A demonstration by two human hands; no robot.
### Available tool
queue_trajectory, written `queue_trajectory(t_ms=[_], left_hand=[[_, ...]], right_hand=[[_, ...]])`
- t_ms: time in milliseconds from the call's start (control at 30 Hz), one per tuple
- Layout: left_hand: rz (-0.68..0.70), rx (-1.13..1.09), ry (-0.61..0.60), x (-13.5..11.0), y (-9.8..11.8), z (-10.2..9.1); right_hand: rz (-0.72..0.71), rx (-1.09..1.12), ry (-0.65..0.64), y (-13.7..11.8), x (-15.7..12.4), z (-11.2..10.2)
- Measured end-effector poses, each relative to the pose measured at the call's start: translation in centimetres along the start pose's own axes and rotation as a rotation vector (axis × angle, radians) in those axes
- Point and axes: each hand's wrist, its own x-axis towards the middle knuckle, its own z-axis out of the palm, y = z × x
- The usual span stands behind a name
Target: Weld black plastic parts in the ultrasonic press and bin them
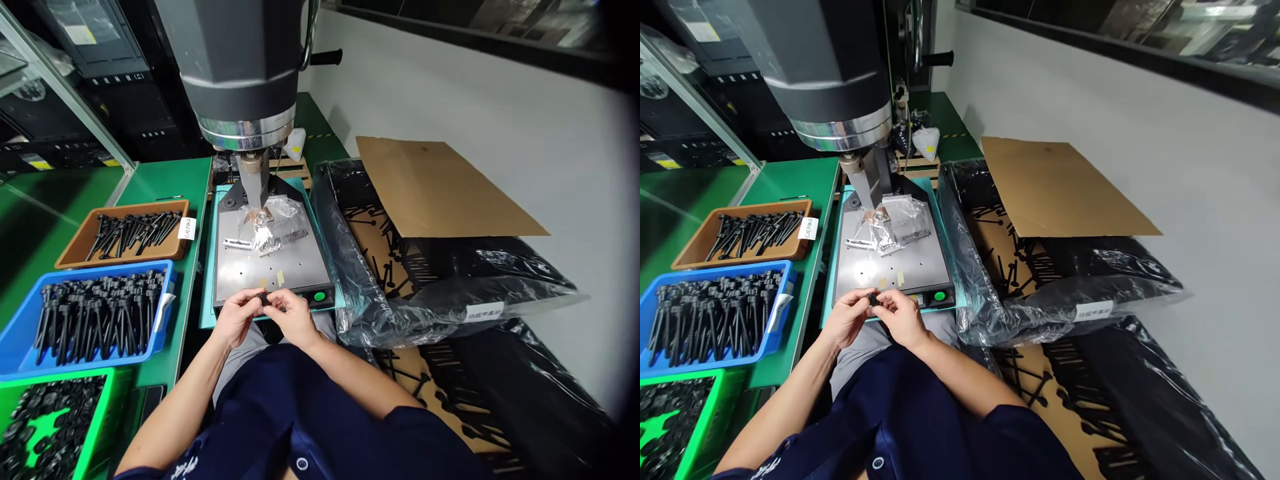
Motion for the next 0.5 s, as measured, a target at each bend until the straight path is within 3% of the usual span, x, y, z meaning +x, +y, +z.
queue_trajectory(t_ms=[100,200,400,500], left_hand=[[0.017,0.112,0.031,0.9,-0.6,-0.1],[0.035,0.179,0.039,2.2,-1.1,-0.1],[0.096,0.119,0.157,5.9,-0.2,0.1],[0.161,0.080,0.108,8.1,1.4,1.0]], right_hand=[[0.100,0.180,-0.103,1.5,0.6,0.1],[0.153,0.201,-0.206,2.8,1.7,-0.3],[0.316,0.224,0.052,5.1,5.7,-1.8],[0.332,0.244,0.020,5.6,8.2,-1.7]])
